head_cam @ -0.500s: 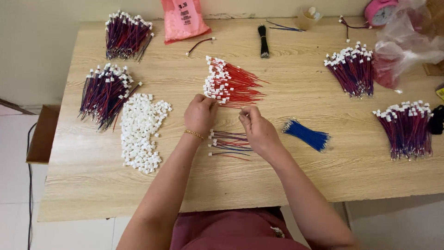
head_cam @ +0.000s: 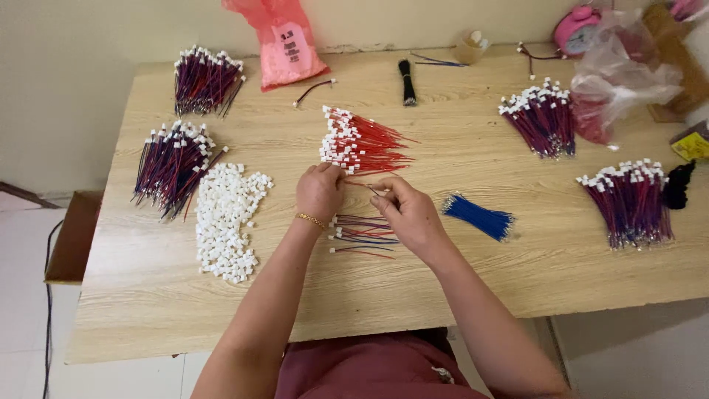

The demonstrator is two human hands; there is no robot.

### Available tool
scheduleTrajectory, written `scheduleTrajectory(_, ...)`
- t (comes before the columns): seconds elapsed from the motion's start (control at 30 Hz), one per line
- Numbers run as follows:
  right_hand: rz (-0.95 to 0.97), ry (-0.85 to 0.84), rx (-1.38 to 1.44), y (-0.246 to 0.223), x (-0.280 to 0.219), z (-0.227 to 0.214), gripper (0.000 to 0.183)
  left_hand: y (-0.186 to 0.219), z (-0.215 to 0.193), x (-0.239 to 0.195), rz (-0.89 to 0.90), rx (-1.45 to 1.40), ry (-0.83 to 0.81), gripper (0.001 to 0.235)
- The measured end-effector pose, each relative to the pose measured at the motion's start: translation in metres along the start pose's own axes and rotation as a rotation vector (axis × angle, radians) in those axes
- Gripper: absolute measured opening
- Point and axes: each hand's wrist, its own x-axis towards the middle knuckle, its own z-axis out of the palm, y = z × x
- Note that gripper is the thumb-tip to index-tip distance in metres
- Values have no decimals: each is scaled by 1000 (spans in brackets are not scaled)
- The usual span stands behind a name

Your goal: Assembling wire harnesses by inserting individual wire terminals into plastic connector housings.

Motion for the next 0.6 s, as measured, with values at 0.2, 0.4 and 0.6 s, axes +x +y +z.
scheduleTrajectory(0.2,-53,45,-10,-9,-7,-7,11,21,-42,-1,-150,-401,46,16)
scheduleTrajectory(0.4,-161,81,-62,-32,-16,-4,8,56,-117,-21,-306,-750,17,21)
scheduleTrajectory(0.6,-325,93,-164,-47,-19,1,5,76,-134,-41,-545,-1325,-48,19)
